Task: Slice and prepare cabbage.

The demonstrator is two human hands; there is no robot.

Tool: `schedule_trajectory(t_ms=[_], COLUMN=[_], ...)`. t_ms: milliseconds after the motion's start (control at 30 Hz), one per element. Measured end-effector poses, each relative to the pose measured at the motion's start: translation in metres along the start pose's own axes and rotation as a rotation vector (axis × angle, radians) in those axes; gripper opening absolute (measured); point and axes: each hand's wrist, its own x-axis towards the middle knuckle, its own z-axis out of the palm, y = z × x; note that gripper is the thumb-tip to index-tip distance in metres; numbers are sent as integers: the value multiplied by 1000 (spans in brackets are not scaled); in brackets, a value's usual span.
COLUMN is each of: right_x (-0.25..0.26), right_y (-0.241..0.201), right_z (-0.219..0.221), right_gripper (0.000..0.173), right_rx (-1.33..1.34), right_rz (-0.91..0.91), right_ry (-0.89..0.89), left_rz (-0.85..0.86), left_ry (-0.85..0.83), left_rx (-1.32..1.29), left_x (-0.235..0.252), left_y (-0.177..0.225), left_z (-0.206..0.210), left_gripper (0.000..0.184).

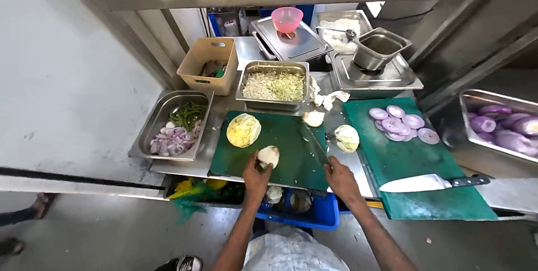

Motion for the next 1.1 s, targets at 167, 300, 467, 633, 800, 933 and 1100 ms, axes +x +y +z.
schedule_trajectory(t_ms=[167,300,467,633,800,933,1100], right_x=[-28,-39,-56,-64,-65,-67,-68], right_y=[-6,-15,-35,-46,-53,-69,-83], right_z=[8,22,11,10,10,-3,-12], right_gripper=[30,32,32,34,36,35,39], right_rx=[99,115,25,-45,-125,-237,-299], right_rz=[-96,-84,-127,-123,-132,-83,-72], right_ry=[-99,-123,-123,-154,-149,-200,-243], left_rz=[43,14,-82,-182,-108,-39,10], left_ry=[-19,29,-21,-107,-79,-44,-29], left_rx=[-199,-245,-442,-361,28,146,187], left_x=[3,3,2,1,7,11,11], left_y=[-1,-1,-20,-7,18,22,25], left_z=[23,19,7,-7,10,19,22], left_gripper=[59,36,18,35,56,50,48])
